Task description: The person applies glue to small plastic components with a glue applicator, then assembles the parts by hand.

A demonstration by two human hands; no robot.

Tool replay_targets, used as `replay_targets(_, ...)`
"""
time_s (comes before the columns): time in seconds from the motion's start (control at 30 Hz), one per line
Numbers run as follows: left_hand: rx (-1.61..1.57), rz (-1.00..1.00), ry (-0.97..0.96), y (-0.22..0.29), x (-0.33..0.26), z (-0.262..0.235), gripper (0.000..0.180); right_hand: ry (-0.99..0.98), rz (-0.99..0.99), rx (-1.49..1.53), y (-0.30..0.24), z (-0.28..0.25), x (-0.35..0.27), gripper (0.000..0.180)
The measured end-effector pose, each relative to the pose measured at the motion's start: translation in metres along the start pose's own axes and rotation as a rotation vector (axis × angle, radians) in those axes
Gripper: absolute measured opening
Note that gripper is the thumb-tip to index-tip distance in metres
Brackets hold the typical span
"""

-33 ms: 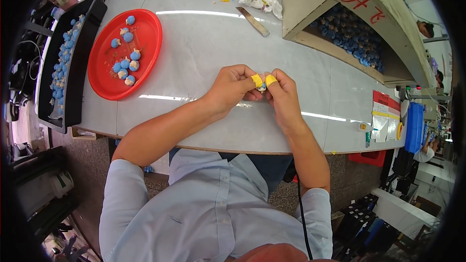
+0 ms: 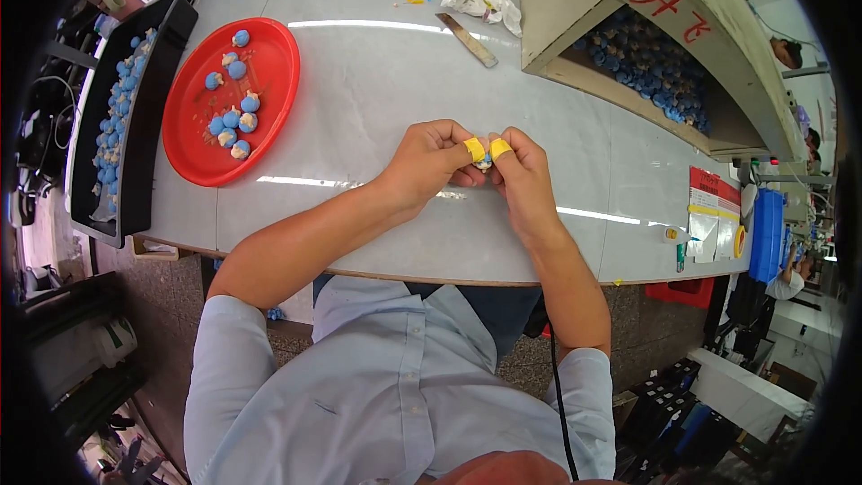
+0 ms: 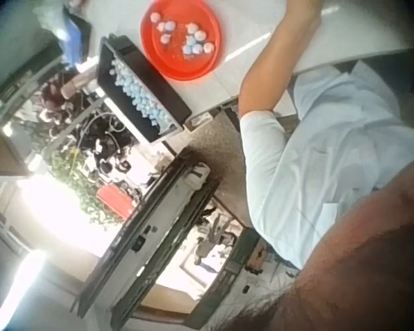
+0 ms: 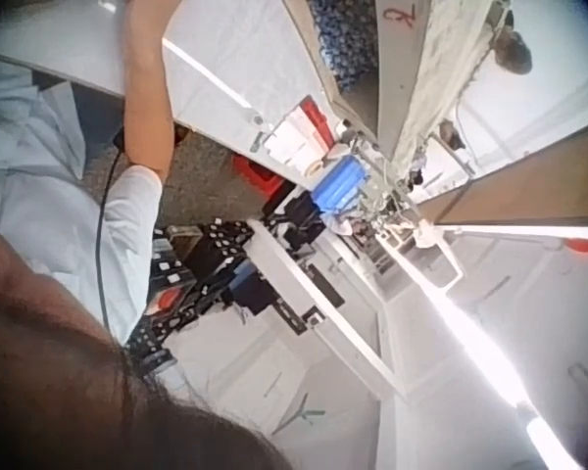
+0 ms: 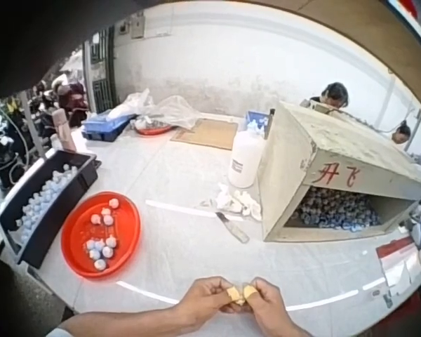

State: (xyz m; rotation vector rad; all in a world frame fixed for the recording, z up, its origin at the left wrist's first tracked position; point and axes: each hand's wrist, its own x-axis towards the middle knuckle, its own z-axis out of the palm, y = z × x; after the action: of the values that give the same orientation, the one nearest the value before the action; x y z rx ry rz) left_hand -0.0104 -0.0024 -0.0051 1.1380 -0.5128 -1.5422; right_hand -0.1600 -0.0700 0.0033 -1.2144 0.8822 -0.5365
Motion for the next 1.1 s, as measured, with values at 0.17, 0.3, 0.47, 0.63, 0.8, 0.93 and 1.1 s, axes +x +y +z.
replay_targets(0.17,0.017,0.015,-0.016,0.0,0.002,0.0,0.017,0.022,-0.013,0.014,-0.001,-0.001,0.002,0.025)
replay_targets(0.3,0.021,0.048,-0.036,0.002,0.001,0.004,0.018,0.032,0.064,0.131,-0.008,-0.004,0.002,0.024)
replay_targets(0.47,0.042,0.255,0.119,0.0,0.012,-0.004,0.025,0.084,-0.143,0.021,-0.005,0.008,-0.002,0.015)
replay_targets(0.63,0.055,0.299,0.055,-0.002,0.012,-0.002,0.025,0.024,-0.12,0.081,-0.004,-0.002,0.002,0.023)
replay_targets(0.8,0.048,0.263,-0.042,0.004,0.011,-0.011,0.029,-0.114,-0.109,0.041,-0.008,-0.018,0.005,0.019)
replay_targets(0.93,0.182,0.188,-0.08,0.012,0.009,-0.011,0.03,-0.098,-0.117,-0.036,-0.01,-0.02,0.005,0.019)
replay_targets(1.1,0.264,0.203,-0.115,0.007,0.013,-0.019,0.024,-0.156,-0.119,-0.125,-0.013,-0.018,0.005,0.013)
